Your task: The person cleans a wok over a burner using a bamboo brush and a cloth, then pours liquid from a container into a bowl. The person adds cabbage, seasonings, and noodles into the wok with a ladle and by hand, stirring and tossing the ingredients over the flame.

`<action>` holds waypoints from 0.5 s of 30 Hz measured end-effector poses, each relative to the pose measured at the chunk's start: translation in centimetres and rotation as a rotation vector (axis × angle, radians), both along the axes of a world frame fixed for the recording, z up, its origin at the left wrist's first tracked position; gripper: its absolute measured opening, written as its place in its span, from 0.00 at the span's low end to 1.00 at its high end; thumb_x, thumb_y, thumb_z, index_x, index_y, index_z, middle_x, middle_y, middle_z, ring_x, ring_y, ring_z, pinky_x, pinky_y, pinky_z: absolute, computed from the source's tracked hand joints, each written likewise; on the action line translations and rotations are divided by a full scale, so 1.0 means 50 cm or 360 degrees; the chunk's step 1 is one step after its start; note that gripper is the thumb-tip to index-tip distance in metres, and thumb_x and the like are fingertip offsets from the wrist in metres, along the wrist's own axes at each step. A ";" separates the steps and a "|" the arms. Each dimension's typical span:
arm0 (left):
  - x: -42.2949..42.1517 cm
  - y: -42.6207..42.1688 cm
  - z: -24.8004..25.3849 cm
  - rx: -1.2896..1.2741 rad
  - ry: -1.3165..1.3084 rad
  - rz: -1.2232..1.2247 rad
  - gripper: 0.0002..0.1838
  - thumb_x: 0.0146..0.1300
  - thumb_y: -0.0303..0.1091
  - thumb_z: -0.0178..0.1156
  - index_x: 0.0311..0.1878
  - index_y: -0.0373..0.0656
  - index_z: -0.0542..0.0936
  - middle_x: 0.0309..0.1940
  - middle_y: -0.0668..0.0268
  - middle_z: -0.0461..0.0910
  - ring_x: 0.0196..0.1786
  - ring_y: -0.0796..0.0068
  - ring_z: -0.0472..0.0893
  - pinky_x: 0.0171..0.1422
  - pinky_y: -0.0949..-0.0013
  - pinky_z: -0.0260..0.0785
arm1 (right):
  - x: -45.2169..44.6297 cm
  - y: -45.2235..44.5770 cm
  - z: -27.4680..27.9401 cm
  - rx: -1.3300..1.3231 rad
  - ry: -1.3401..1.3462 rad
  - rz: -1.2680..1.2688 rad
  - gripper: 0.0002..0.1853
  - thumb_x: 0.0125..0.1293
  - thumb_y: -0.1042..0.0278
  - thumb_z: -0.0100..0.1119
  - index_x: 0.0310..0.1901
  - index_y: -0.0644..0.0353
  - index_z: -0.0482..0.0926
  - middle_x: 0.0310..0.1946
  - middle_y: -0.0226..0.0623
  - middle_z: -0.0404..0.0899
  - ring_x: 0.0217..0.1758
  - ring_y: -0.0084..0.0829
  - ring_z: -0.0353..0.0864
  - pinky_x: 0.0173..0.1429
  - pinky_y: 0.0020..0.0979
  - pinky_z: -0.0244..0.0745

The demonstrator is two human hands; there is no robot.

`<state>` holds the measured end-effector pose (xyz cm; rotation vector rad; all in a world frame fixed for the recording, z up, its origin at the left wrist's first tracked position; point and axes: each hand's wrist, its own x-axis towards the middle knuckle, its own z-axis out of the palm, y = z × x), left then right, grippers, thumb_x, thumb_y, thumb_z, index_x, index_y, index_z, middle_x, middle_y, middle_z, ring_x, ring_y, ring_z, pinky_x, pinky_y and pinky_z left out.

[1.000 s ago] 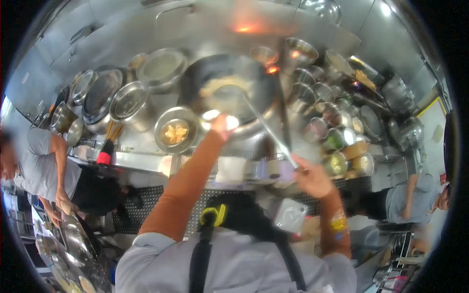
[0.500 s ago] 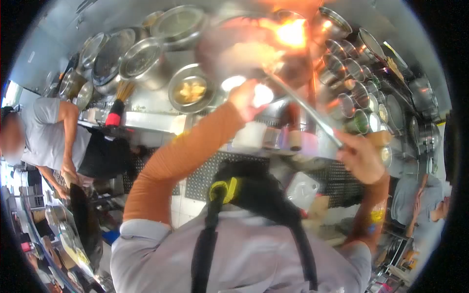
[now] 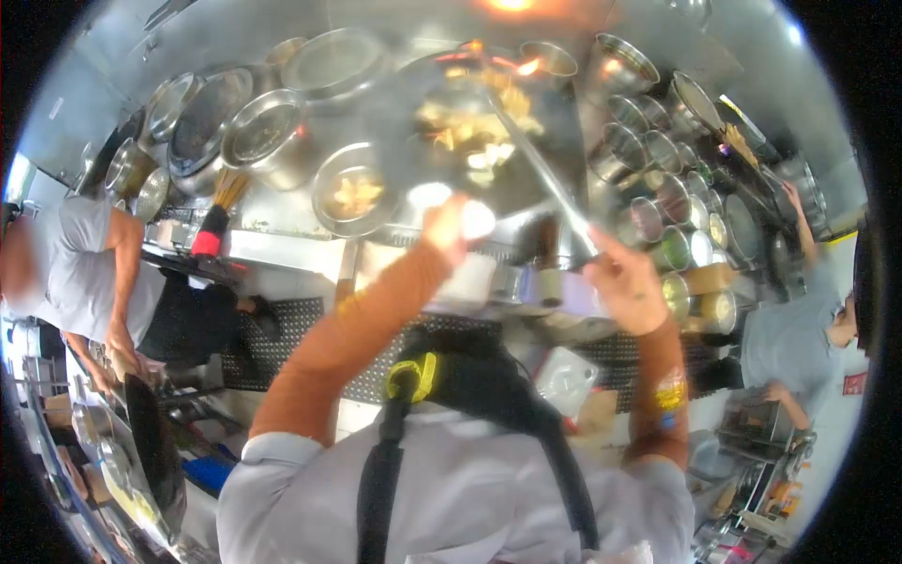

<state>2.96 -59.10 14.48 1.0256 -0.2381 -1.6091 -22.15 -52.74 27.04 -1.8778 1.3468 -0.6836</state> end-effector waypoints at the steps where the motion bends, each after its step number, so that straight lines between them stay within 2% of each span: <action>1: 0.011 -0.048 -0.019 -0.0031 -0.0015 -0.0095 0.09 0.64 0.38 0.52 0.42 0.46 0.74 0.35 0.64 0.79 0.37 0.66 0.81 0.36 0.58 0.73 | 0.014 -0.002 0.013 0.0094 -0.0086 -0.0062 0.28 0.57 0.80 0.57 0.63 0.60 0.71 0.18 0.29 0.60 0.23 0.16 0.58 0.28 0.22 0.59; 4: 0.011 -0.115 -0.011 0.0041 -0.0088 -0.0081 0.10 0.61 0.36 0.53 0.44 0.47 0.73 0.37 0.63 0.80 0.38 0.64 0.82 0.36 0.57 0.73 | 0.024 -0.069 -0.065 0.0068 -0.0297 -0.0069 0.27 0.57 0.78 0.56 0.62 0.61 0.72 0.18 0.35 0.68 0.21 0.24 0.66 0.30 0.27 0.66; 6: 0.009 -0.147 -0.036 0.0050 -0.0122 -0.0044 0.11 0.61 0.36 0.53 0.46 0.47 0.72 0.39 0.62 0.80 0.38 0.64 0.82 0.36 0.57 0.73 | 0.035 -0.117 -0.144 -0.0471 0.0151 0.0046 0.27 0.57 0.75 0.56 0.61 0.62 0.72 0.21 0.46 0.74 0.23 0.40 0.74 0.33 0.35 0.72; 8: 0.005 -0.195 -0.091 0.0047 -0.0157 0.0032 0.13 0.61 0.36 0.52 0.48 0.46 0.71 0.40 0.62 0.79 0.39 0.62 0.82 0.36 0.54 0.73 | 0.049 -0.119 -0.202 -0.0746 0.0334 0.0094 0.27 0.57 0.73 0.56 0.61 0.63 0.71 0.25 0.54 0.76 0.28 0.52 0.77 0.37 0.41 0.74; 10: 0.019 -0.213 -0.098 -0.0012 -0.0095 -0.0023 0.13 0.62 0.36 0.52 0.48 0.45 0.70 0.39 0.61 0.79 0.39 0.62 0.82 0.35 0.54 0.74 | 0.041 -0.074 -0.189 -0.0614 0.0218 0.0080 0.28 0.57 0.73 0.56 0.62 0.63 0.69 0.25 0.54 0.76 0.28 0.49 0.78 0.38 0.39 0.75; 12: 0.021 -0.213 -0.091 0.0041 -0.0134 -0.0047 0.13 0.62 0.36 0.52 0.48 0.43 0.71 0.38 0.61 0.79 0.39 0.61 0.82 0.32 0.57 0.74 | 0.032 -0.021 -0.151 -0.0143 0.0150 -0.0034 0.27 0.58 0.75 0.56 0.62 0.62 0.70 0.25 0.52 0.76 0.27 0.45 0.78 0.38 0.35 0.75; 13: 0.021 -0.216 -0.095 0.0028 -0.0121 -0.0045 0.13 0.62 0.37 0.52 0.47 0.43 0.72 0.37 0.61 0.79 0.39 0.62 0.82 0.32 0.57 0.74 | 0.030 -0.007 -0.161 -0.0119 -0.0023 -0.0069 0.27 0.58 0.76 0.57 0.62 0.63 0.70 0.23 0.43 0.77 0.25 0.34 0.77 0.37 0.31 0.74; 15: 0.024 -0.214 -0.099 0.0030 -0.0126 -0.0083 0.13 0.62 0.39 0.53 0.46 0.44 0.73 0.36 0.62 0.80 0.38 0.63 0.82 0.31 0.59 0.73 | 0.032 -0.033 -0.177 -0.0084 -0.0118 -0.0077 0.28 0.59 0.76 0.57 0.63 0.63 0.70 0.23 0.37 0.76 0.25 0.27 0.75 0.36 0.29 0.72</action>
